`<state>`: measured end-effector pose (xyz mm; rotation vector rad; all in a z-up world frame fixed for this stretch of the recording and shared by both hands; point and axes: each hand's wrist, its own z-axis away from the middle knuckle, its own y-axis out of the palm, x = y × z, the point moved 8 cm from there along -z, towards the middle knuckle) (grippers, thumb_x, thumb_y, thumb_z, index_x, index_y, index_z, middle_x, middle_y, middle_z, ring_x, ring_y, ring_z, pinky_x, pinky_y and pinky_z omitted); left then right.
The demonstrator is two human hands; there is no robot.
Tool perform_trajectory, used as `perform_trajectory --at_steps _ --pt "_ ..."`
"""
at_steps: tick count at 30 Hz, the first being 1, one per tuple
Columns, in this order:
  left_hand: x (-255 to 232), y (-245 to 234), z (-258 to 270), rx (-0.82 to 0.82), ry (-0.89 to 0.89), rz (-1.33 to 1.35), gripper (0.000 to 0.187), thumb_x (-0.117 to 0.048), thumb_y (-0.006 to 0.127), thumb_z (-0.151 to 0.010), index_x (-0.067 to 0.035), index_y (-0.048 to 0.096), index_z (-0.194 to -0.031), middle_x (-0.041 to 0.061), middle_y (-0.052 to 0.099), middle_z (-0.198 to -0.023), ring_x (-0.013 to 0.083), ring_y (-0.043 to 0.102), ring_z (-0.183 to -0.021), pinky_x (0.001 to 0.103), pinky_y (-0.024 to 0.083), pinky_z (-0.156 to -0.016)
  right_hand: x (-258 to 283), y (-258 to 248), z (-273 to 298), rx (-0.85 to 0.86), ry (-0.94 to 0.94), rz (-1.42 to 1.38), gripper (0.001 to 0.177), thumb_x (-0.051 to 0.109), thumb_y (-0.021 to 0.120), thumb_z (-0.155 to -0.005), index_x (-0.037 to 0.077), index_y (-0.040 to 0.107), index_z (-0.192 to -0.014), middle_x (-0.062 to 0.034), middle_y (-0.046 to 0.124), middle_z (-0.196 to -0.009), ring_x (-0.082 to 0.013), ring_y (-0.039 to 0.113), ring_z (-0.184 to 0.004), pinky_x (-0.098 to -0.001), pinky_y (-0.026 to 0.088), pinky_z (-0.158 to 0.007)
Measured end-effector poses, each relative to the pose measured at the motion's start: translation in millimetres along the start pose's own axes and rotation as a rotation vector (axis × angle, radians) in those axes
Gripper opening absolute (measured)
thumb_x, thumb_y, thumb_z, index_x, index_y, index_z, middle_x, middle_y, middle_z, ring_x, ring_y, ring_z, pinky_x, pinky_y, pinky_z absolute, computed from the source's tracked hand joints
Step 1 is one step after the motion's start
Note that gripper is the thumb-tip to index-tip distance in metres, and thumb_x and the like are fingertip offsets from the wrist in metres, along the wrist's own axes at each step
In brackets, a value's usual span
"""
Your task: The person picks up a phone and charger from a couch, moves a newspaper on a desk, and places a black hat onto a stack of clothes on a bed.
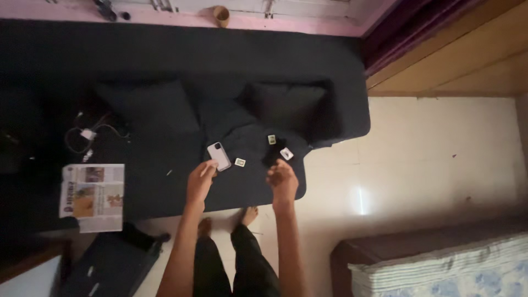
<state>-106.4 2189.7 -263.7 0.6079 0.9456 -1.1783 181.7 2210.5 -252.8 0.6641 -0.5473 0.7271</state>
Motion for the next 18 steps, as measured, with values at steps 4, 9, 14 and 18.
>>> perform_trajectory --at_steps 4,9,14,18 --pt "23.5 31.1 -26.2 -0.118 0.094 -0.325 0.039 -0.028 0.067 -0.093 -0.011 0.072 -0.128 0.011 0.075 -0.120 0.0171 0.069 -0.105 0.032 0.051 -0.088 -16.4 -4.2 -32.0 0.045 0.048 0.169 0.028 0.019 0.063 -0.091 0.006 0.072 -0.114 -0.0049 0.072 -0.086 -0.0158 0.067 -0.074 -0.0319 0.054 -0.068" --pt "73.1 58.2 -50.6 -0.069 0.175 -0.224 0.043 -0.021 0.070 -0.092 -0.008 0.065 -0.132 0.014 0.075 -0.120 0.0173 0.073 -0.096 0.032 0.056 -0.081 -53.0 -44.2 -84.1 -0.034 -0.032 0.319 0.027 0.022 0.068 -0.093 0.004 0.073 -0.112 -0.0065 0.073 -0.086 -0.0139 0.066 -0.073 -0.0310 0.054 -0.066" --pt "130.3 94.3 -100.0 -0.011 0.111 -0.385 0.043 -0.020 0.068 -0.092 -0.010 0.064 -0.134 0.016 0.075 -0.119 0.0246 0.075 -0.098 0.036 0.058 -0.083 -98.3 -89.5 -161.4 -0.087 -0.080 0.587 0.024 0.017 0.072 -0.092 0.006 0.075 -0.114 -0.0040 0.075 -0.089 -0.0144 0.064 -0.074 -0.0320 0.052 -0.065" --pt "160.8 119.4 -107.4 0.073 0.136 -0.608 0.041 -0.016 0.065 -0.094 -0.011 0.065 -0.135 0.020 0.071 -0.123 0.0361 0.068 -0.112 0.042 0.054 -0.096 -115.1 -124.9 -203.6 -0.027 -0.391 1.176 0.053 0.010 0.079 -0.080 0.009 0.061 -0.129 -0.0156 0.071 -0.116 -0.0302 0.070 -0.104 -0.0415 0.056 -0.088"
